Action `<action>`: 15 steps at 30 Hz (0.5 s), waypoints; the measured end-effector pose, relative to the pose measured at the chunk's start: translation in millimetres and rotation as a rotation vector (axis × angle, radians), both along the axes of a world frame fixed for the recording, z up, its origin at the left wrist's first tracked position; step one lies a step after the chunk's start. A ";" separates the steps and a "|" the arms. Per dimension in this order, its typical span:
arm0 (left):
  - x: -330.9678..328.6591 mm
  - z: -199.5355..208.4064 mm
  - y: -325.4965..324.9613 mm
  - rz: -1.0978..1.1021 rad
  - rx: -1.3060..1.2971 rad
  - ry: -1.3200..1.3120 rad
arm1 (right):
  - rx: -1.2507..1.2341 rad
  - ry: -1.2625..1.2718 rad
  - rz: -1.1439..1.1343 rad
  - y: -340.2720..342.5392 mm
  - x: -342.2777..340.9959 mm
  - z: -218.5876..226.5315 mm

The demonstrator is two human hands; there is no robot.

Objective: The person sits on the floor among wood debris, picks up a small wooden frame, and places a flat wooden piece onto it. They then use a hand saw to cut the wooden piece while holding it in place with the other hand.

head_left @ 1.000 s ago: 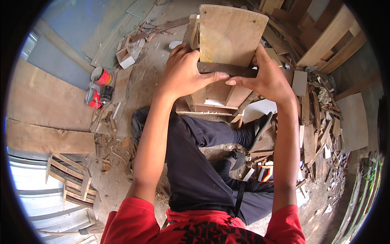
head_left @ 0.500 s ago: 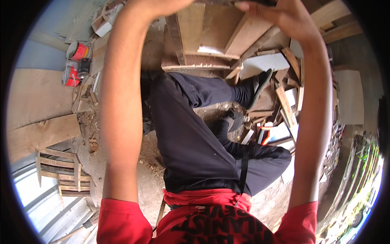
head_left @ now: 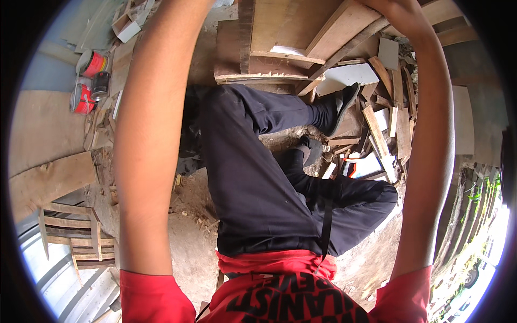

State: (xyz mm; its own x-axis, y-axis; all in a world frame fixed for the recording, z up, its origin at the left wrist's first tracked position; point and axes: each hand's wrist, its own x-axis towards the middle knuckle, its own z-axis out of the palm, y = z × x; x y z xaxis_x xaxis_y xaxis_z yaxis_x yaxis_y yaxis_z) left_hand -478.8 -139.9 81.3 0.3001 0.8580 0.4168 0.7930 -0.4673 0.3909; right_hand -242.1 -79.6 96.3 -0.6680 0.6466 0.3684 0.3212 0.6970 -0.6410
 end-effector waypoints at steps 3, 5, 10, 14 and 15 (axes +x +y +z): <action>-2.0 -8.3 3.7 -0.047 0.143 -0.038 | -0.047 0.111 0.050 -6.6 -2.8 -5.0; -2.1 -12.0 5.8 -0.081 0.131 -0.062 | -0.053 0.274 0.228 -5.8 -3.4 -14.9; 5.6 14.9 -2.6 0.029 -0.203 -0.009 | -0.010 0.125 0.122 3.3 4.8 -15.5; -2.1 10.8 0.2 0.039 -0.201 -0.033 | 0.096 0.025 -0.029 -14.9 0.2 0.2; 0.8 7.4 3.3 0.033 -0.190 -0.053 | 0.138 -0.007 -0.089 -13.6 1.5 -0.3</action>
State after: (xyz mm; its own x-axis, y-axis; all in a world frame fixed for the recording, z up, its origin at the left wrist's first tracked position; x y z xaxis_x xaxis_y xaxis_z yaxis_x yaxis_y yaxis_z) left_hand -478.1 -136.6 88.6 0.2526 0.9318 0.2605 0.7827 -0.3551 0.5111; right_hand -240.6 -93.2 96.0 -0.6131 0.6468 0.4535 0.3898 0.7470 -0.5385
